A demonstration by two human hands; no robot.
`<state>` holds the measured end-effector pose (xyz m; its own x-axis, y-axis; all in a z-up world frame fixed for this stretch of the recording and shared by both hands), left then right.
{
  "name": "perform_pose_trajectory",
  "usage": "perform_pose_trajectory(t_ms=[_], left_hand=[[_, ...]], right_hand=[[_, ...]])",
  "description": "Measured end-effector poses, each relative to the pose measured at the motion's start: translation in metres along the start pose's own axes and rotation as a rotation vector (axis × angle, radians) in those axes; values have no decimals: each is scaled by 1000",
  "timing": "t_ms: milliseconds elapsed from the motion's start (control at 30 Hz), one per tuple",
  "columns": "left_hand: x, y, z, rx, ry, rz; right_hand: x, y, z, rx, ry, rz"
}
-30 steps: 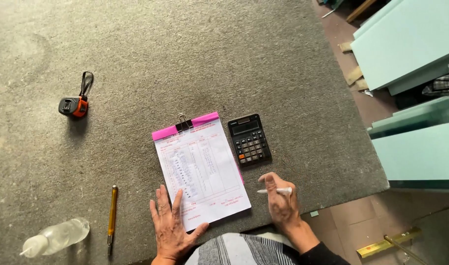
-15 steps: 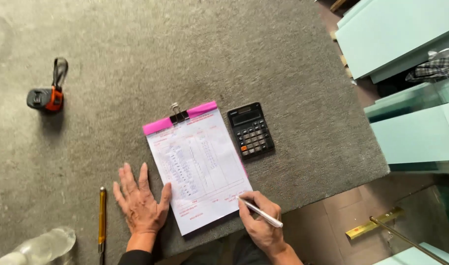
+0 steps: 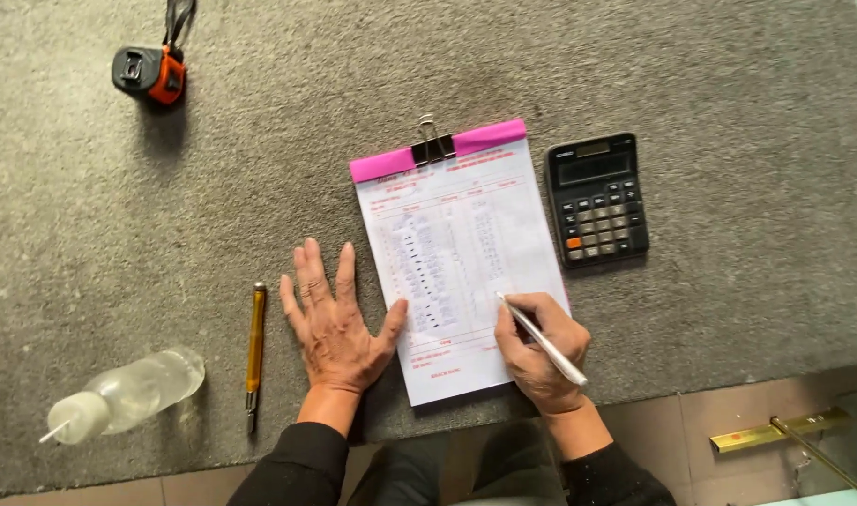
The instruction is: Using a calculator to compute values and recording them on a paper form attached to a clipboard.
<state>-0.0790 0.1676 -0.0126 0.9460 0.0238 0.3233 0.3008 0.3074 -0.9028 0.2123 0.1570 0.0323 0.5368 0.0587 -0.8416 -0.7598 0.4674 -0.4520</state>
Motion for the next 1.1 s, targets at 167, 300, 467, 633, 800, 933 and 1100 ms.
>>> perform_pose_trajectory(t_ms=[167, 300, 467, 633, 800, 933, 1100], left_hand=[[2, -1, 1, -38, -25, -31], [7, -2, 3, -73, -16, -52], [7, -2, 4, -91, -15, -57], [6, -1, 3, -101, -23, -49], [8, -1, 3, -101, -20, -49], [8, -3, 4, -107, -18, -48], [7, -3, 2, -102, -16, -50]], right_hand=[[8, 2, -5, 18, -10, -44], [1, 1, -4, 19, -53, -66], [-1, 2, -5, 25, -78, -94], [-2, 6, -1, 0, -105, -87], [-6, 5, 1, 11, -112, -79], [0, 3, -2, 21, -93, -84], [-4, 3, -1, 34, -101, -93]])
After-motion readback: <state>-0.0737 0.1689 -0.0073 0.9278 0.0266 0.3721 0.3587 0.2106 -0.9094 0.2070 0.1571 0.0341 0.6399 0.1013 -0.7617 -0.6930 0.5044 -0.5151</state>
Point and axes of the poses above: each hand's wrist, its own z-axis towards the middle knuckle, its own y-axis out of the palm, x = y × z, the point moved 10 cm from there along z, towards the middle knuckle, and after that the axes turned 10 degrees about x, right-handed, at the moved point
